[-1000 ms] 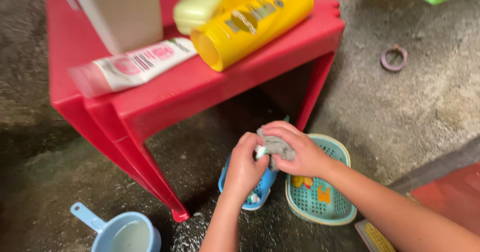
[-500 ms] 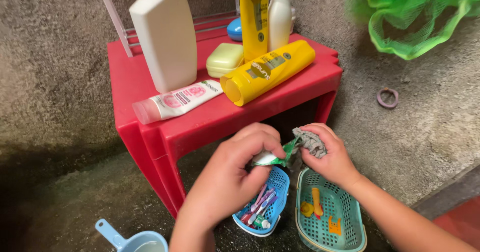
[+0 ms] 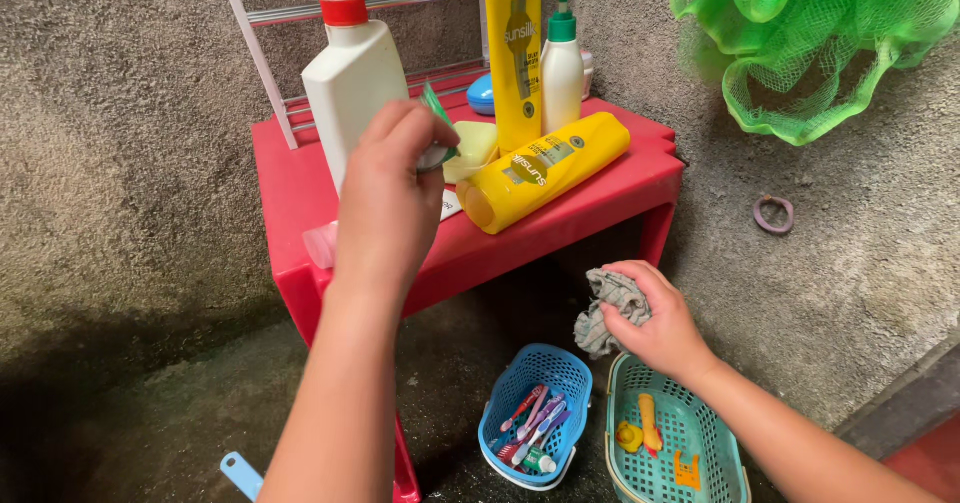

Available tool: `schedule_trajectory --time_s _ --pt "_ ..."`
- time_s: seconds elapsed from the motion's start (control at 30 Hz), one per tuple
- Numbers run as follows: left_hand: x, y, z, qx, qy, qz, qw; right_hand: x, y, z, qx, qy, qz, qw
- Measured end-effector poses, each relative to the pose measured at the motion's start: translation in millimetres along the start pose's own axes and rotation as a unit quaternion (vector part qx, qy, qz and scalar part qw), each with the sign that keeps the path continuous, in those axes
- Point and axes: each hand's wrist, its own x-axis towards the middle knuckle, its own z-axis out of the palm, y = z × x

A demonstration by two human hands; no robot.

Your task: The person wipes a blue soap case, a face cleanser tube, a pump bottle, a yellow shampoo bottle, a white spray bottle, and a toothpaste tube with a gray cloth, placing each on a red plastic table. They then wipe the blue plastic basket and arrange the baskets and toiletries on the table.

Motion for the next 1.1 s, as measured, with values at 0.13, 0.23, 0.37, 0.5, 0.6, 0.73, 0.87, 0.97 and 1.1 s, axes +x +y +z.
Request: schedule_trajectory --time_s 0.13,0.23,0.37,0.5,0.6,0.73,0.87,0.97,1.1 --pt "-24 -37 27 0.014 -0.003 -0.084 0.996 3 -7 2 0.001 -0.004 -0.008 1.0" --pt "-39 -53 38 0.044 -0.023 -0.085 0.995 2 -11 5 -0.001 -0.011 -0.014 1.0" --pt "-44 -56 41 0.106 -0.06 -0.101 0.987 3 -15 7 0.012 -0.021 -0.009 1.0" --pt "-42 -38 34 0.123 0.009 -0.033 0.992 4 -18 14 0.021 -0.004 -0.003 1.0" --pt "-66 -9 38 0.035 0.077 -0.009 0.996 -1 -12 24 0.057 0.014 0.017 0.998" --pt "-129 44 82 -0.142 0.044 0.012 0.989 0 8 34 -0.015 0.03 -0.032 0.999" --pt "-196 35 134 -0.189 -0.006 -0.091 0.978 -12 26 42 0.153 -0.05 0.193 0.968" --pt "-249 -5 160 -0.134 -0.042 -0.282 0.949 -24 33 45 0.154 -0.087 0.233 0.956" --pt "-317 -46 188 0.022 -0.472 -0.311 0.824 -33 45 44 0.155 -0.087 0.267 0.947"
